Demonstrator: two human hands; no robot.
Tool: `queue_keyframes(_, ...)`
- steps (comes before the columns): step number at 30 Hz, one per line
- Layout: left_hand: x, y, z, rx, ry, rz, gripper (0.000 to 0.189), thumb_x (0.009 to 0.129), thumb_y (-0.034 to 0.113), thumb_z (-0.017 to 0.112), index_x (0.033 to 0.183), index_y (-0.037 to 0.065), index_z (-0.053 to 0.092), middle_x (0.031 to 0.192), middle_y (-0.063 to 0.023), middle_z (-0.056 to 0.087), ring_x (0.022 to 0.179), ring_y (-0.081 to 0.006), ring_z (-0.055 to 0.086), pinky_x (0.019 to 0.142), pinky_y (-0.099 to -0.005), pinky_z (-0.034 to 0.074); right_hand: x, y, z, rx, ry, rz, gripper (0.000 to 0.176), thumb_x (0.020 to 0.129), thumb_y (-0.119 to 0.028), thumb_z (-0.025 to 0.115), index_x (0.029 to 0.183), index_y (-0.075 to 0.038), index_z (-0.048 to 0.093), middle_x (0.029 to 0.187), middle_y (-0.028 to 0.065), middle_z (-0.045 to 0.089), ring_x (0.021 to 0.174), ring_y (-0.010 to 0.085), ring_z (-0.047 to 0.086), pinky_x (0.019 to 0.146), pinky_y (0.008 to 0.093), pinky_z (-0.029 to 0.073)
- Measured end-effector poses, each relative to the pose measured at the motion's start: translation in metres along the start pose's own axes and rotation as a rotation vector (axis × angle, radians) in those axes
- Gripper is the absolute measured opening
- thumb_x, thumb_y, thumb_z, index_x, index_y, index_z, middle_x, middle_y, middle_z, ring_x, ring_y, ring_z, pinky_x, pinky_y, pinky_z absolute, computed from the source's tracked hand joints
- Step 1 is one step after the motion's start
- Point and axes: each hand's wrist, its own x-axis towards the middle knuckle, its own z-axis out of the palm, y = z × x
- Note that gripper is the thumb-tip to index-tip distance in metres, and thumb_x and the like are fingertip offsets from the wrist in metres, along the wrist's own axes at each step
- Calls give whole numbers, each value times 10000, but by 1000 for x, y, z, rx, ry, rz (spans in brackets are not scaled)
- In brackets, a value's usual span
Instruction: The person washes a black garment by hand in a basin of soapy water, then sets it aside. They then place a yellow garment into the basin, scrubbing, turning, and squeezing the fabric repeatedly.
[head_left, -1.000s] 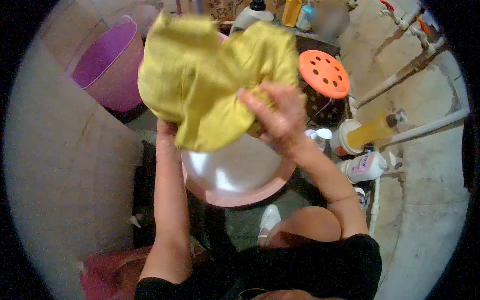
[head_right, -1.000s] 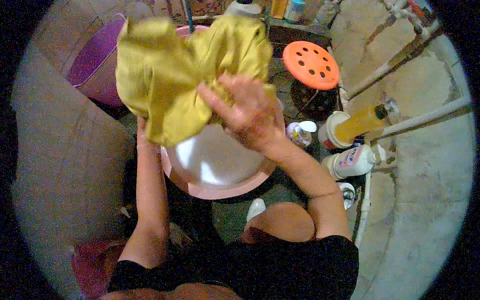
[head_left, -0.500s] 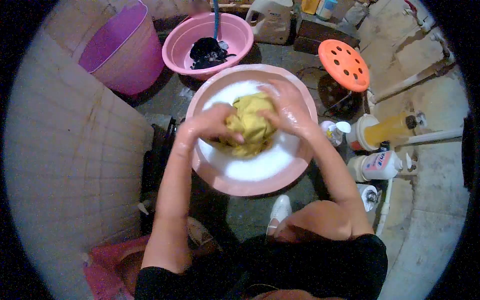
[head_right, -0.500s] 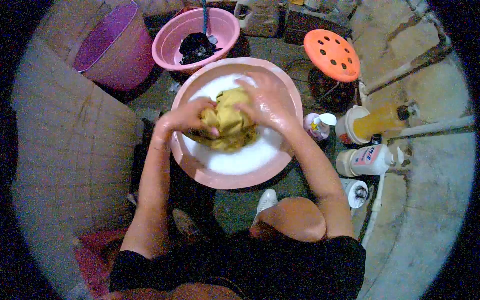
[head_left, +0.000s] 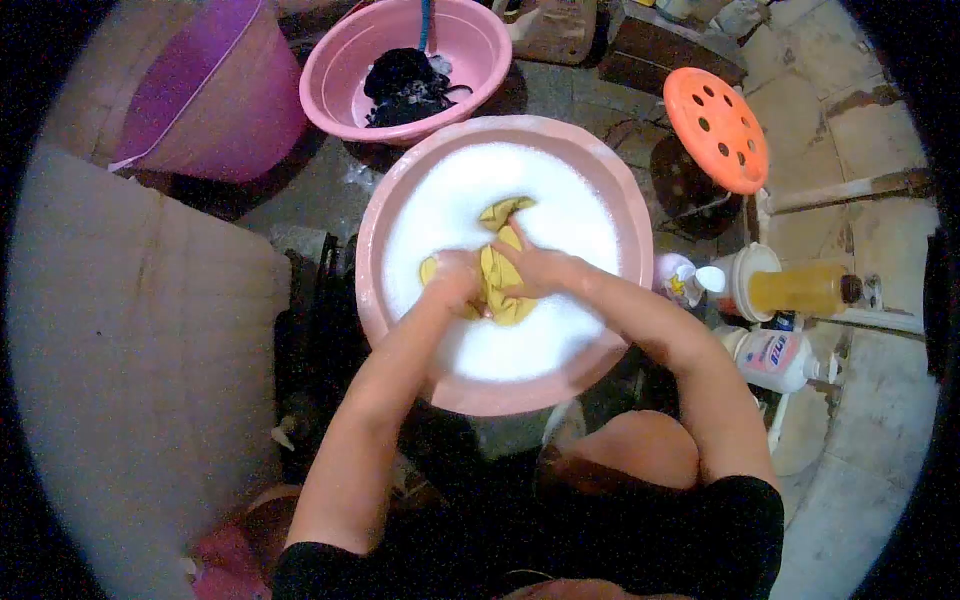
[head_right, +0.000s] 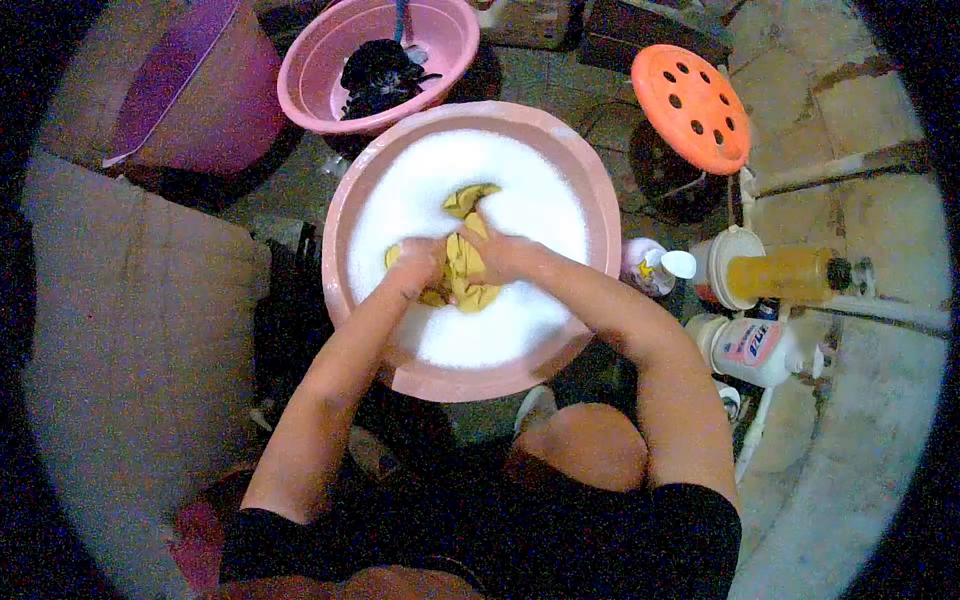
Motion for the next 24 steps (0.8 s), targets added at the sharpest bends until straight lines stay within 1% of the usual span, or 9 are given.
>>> queue_keyframes(1, 9, -7, 5, -11, -175, 84, 806, 503, 535, 805, 1116, 47, 616, 1111, -147, 627, 998, -279, 613, 840, -436, 486, 14, 9, 2, 2, -4, 1, 896, 763, -454, 662, 1440, -156, 156, 1449, 338, -12, 1097, 471, 504, 940, 429, 434)
queue_keyframes(2, 13, -19, 25, -67, 56, 94, 404, 668, 404, 714, 890, 67, 699, 927, -104, 686, 853, -258, 660, 838, -379, 489, 25, 17, 4, -10, -27, 10, 861, 763, -445, 661, 1416, -153, 182, 1423, 326, 25, 1091, 456, 505, 932, 425, 434)
queue_keyframes(7, 104, -64, 117, -373, 53, -4, 321, 764, 307, 567, 963, 84, 684, 989, -144, 664, 860, -306, 650, 782, -410, 503, 56, 43, 17, 29, 23, 82, 686, 766, -400, 655, 1298, -135, 312, 1296, 267, 207, 1061, 379, 511, 892, 404, 438)
queue_keyframes(10, 103, -73, 86, -628, -111, -135, 255, 740, 231, 601, 899, 50, 685, 1003, -179, 650, 918, -290, 637, 800, -415, 490, 58, 38, 18, 178, 259, 112, 584, 768, -372, 651, 1228, -125, 390, 1219, 232, 317, 1043, 333, 514, 869, 391, 440)
queue_keyframes(14, 6, -39, -39, -394, 293, -80, 255, 698, 184, 647, 907, 39, 662, 976, -188, 639, 933, -284, 618, 800, -394, 482, 21, 21, 0, 521, 586, 69, 453, 770, -335, 646, 1134, -111, 495, 1116, 185, 463, 1019, 271, 518, 837, 373, 443)
queue_keyframes(16, -25, -24, -48, -241, 846, 149, 406, 646, 166, 689, 1024, 52, 594, 1023, -164, 594, 1002, -278, 571, 838, -403, 454, -17, 12, -14, 711, 631, 21, 393, 771, -317, 644, 1087, -104, 547, 1065, 162, 536, 1008, 241, 520, 821, 365, 444)
queue_keyframes(21, -70, -16, -37, 143, 461, 688, 694, 602, 215, 756, 1211, 84, 450, 1174, -147, 487, 1156, -313, 461, 944, -524, 356, -35, 44, -26, 1093, 560, -93, 515, 773, -351, 650, 1214, -131, 505, 1207, 211, 482, 1157, 310, 424, 959, 432, 363)
queue_keyframes(23, -82, -14, -26, 166, 349, 877, 742, 630, 232, 766, 1271, 103, 414, 1243, -163, 448, 1218, -334, 419, 1002, -556, 308, -23, 28, -30, 216, 998, -15, 632, 774, -439, 637, 1306, -152, 454, 1293, 264, 417, 1256, 410, 327, 1063, 484, 231)
queue_keyframes(24, -97, -10, -29, 56, 382, 723, 869, 602, 283, 791, 1328, 121, 342, 1291, -185, 392, 1255, -356, 365, 1026, -559, 283, -15, 22, -21, 25, 771, 22, 731, 795, -513, 583, 1389, -151, 356, 1391, 284, 298, 1327, 458, 189, 1099, 510, 143)
